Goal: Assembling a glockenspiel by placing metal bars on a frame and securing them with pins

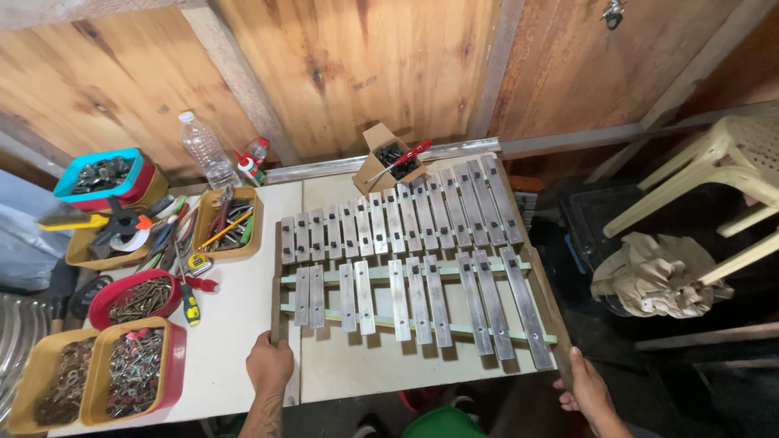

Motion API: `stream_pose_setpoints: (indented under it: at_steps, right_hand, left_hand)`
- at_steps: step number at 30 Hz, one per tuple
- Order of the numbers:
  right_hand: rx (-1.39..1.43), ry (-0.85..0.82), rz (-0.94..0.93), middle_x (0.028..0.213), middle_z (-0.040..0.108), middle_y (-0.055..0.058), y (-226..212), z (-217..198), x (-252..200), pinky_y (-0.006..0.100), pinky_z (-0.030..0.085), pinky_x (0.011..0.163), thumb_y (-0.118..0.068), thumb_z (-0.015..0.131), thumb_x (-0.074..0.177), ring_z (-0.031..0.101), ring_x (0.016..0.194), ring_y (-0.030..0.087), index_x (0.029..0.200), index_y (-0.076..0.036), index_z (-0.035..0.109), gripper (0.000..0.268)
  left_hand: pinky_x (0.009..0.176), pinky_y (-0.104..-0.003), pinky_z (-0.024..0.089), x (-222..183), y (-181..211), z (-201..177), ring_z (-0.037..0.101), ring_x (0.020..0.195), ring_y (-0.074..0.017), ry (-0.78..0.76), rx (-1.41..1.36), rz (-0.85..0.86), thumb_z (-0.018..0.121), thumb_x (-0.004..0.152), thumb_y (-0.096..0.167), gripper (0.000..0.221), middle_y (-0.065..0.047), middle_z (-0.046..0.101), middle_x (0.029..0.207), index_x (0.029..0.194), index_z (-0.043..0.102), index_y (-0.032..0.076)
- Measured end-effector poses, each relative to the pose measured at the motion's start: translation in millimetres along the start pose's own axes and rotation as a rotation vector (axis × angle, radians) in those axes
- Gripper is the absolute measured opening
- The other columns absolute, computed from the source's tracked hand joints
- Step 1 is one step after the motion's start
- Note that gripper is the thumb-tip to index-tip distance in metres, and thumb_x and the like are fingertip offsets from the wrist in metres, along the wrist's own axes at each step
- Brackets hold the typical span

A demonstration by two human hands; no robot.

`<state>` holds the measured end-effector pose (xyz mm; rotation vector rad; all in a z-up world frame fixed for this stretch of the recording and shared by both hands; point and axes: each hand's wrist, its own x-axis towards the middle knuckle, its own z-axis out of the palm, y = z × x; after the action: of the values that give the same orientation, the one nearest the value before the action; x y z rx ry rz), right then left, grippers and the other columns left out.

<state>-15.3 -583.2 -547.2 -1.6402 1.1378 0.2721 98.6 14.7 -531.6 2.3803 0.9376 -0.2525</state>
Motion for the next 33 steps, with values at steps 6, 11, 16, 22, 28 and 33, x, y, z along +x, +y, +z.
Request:
stream_pose_setpoints:
  at_steps: [6, 11, 16, 22, 28, 33]
  right_hand:
    - [-0.048, -0.002, -0.032, 0.089, 0.073, 0.031, 7, -2, 12, 0.048, 0.055, 0.053, -0.057, 0.035, 0.109, 0.065, 0.061, 0.041, 0.132, 0.002, 0.063, 0.068]
    - [-0.070, 0.012, -0.076, 0.090, 0.075, 0.032, 8, -3, 13, 0.048, 0.057, 0.053, -0.054, 0.036, 0.110, 0.067, 0.060, 0.041, 0.132, 0.003, 0.063, 0.067]
    - [-0.064, 0.005, 0.029, 0.095, 0.073, 0.031, -4, -4, 5, 0.050, 0.057, 0.061, -0.056, 0.037, 0.111, 0.067, 0.069, 0.043, 0.139, 0.000, 0.060, 0.067]
    - [-0.059, -0.018, 0.046, 0.098, 0.072, 0.030, -3, -5, 12, 0.050, 0.057, 0.062, -0.058, 0.036, 0.110, 0.068, 0.072, 0.043, 0.140, -0.001, 0.060, 0.069]
    - [-0.065, -0.009, -0.007, 0.094, 0.073, 0.031, 1, -5, 11, 0.051, 0.058, 0.061, -0.055, 0.038, 0.110, 0.069, 0.070, 0.045, 0.139, -0.002, 0.063, 0.066]
    - [-0.083, -0.026, -0.085, 0.093, 0.073, 0.030, 15, -5, 24, 0.050, 0.057, 0.054, -0.054, 0.035, 0.111, 0.071, 0.066, 0.045, 0.134, -0.001, 0.064, 0.065]
  left_hand:
    - [0.102, -0.047, 0.052, 3, -10, 7, 0.065, 0.118, -0.0393, 0.007, -0.002, 0.031, 0.053, 0.097, 0.031, 0.056, -0.016, 0.071, 0.130, 0.149, 0.053, 0.011]
    - [0.100, -0.048, 0.053, 4, -13, 10, 0.066, 0.116, -0.0396, 0.014, -0.003, 0.041, 0.054, 0.096, 0.030, 0.056, -0.016, 0.071, 0.129, 0.149, 0.054, 0.011]
    - [0.100, -0.045, 0.053, 0, -12, 9, 0.066, 0.116, -0.0377, 0.004, -0.018, 0.015, 0.052, 0.098, 0.030, 0.055, -0.015, 0.071, 0.130, 0.150, 0.052, 0.012]
    - [0.096, -0.044, 0.055, 0, -25, 17, 0.068, 0.112, -0.0374, -0.036, 0.033, -0.021, 0.047, 0.097, 0.024, 0.051, -0.016, 0.072, 0.126, 0.146, 0.056, 0.013]
    - [0.095, -0.042, 0.055, -18, -22, 9, 0.069, 0.110, -0.0330, -0.045, -0.019, -0.106, 0.043, 0.097, 0.024, 0.041, -0.008, 0.077, 0.120, 0.127, 0.071, 0.019]
    - [0.097, -0.042, 0.055, -13, -31, 22, 0.071, 0.110, -0.0355, -0.034, -0.041, -0.060, 0.046, 0.091, 0.021, 0.045, -0.013, 0.077, 0.120, 0.128, 0.070, 0.013]
